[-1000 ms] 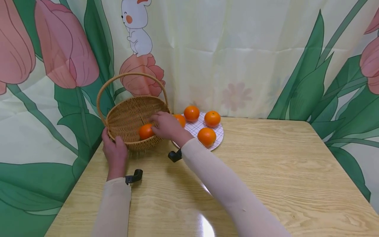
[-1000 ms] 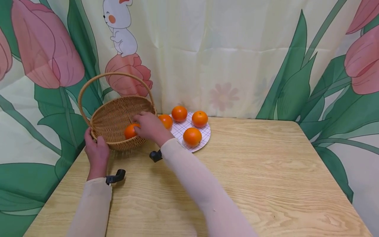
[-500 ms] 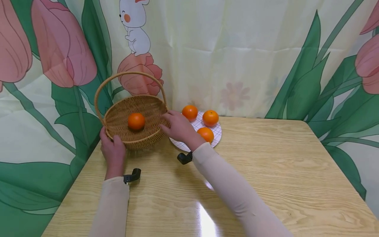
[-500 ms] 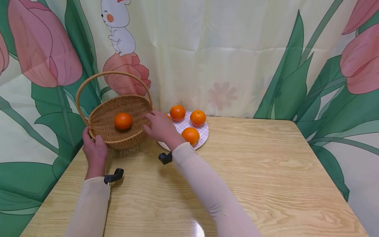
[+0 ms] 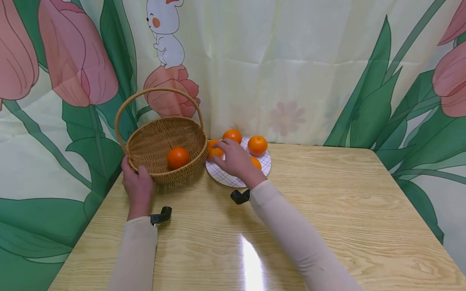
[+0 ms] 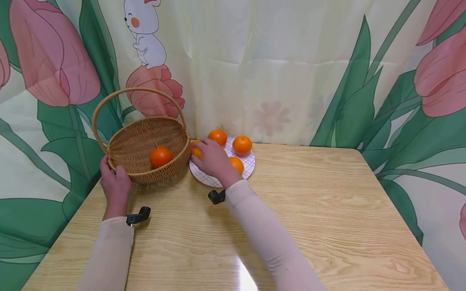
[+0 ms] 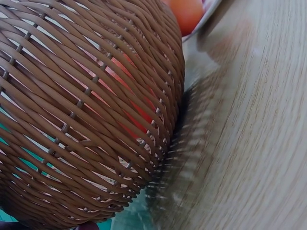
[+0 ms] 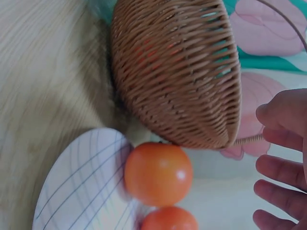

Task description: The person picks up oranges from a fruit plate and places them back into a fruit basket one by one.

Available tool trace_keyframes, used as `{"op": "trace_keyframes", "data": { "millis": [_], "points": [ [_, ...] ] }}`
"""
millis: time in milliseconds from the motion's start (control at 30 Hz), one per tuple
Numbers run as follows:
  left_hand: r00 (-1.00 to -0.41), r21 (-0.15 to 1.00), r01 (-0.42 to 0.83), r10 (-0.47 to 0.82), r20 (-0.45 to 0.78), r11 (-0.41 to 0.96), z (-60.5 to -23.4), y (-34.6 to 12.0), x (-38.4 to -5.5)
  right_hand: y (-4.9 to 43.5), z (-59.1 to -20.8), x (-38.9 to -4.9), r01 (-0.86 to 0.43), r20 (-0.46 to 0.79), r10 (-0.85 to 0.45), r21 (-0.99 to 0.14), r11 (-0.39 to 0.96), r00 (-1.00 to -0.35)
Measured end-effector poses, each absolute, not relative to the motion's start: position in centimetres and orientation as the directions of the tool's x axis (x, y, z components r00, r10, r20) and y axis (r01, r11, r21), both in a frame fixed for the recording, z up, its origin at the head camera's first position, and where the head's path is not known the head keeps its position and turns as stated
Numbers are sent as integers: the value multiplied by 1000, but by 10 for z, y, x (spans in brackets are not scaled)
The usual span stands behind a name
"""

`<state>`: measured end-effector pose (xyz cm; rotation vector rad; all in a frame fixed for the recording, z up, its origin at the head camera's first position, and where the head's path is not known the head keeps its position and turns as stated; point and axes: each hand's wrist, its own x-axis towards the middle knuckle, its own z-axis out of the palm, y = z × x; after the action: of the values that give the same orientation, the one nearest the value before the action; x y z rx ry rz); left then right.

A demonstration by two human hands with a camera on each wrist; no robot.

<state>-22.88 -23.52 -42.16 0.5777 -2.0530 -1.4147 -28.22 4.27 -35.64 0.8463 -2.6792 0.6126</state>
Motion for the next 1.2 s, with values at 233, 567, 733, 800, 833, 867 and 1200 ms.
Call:
{"op": "trace_keyframes", "data": {
  "millis": [233,567,733,800,833,867,1200],
  "points": [
    [-747,936,-43,-633,202,349,-420,-235,-228,60,-367,-282,-566,352,-459,-322,759,-816],
    [-755,940,-51,-629,185,338,-420,-237,-228,79,-380,-283,-493,288,-408,-374,785,-867],
    [-755,941,-48,-629,185,334,-420,-236,-228,88,-387,-283,-446,263,-367,-386,808,-892],
    [-754,941,-46,-629,187,335,-419,-236,-228,91,-390,-284,-428,250,-354,-388,816,-901],
    [-754,941,-45,-629,189,336,-419,-236,-228,92,-391,-284,-420,244,-347,-395,817,-905],
    [-753,940,-44,-630,191,337,-419,-236,-228,94,-392,-284,-412,238,-341,-398,820,-909],
    [-745,931,-46,-633,209,362,-419,-236,-227,107,-404,-284,-377,191,-326,-415,828,-926]
  ]
}}
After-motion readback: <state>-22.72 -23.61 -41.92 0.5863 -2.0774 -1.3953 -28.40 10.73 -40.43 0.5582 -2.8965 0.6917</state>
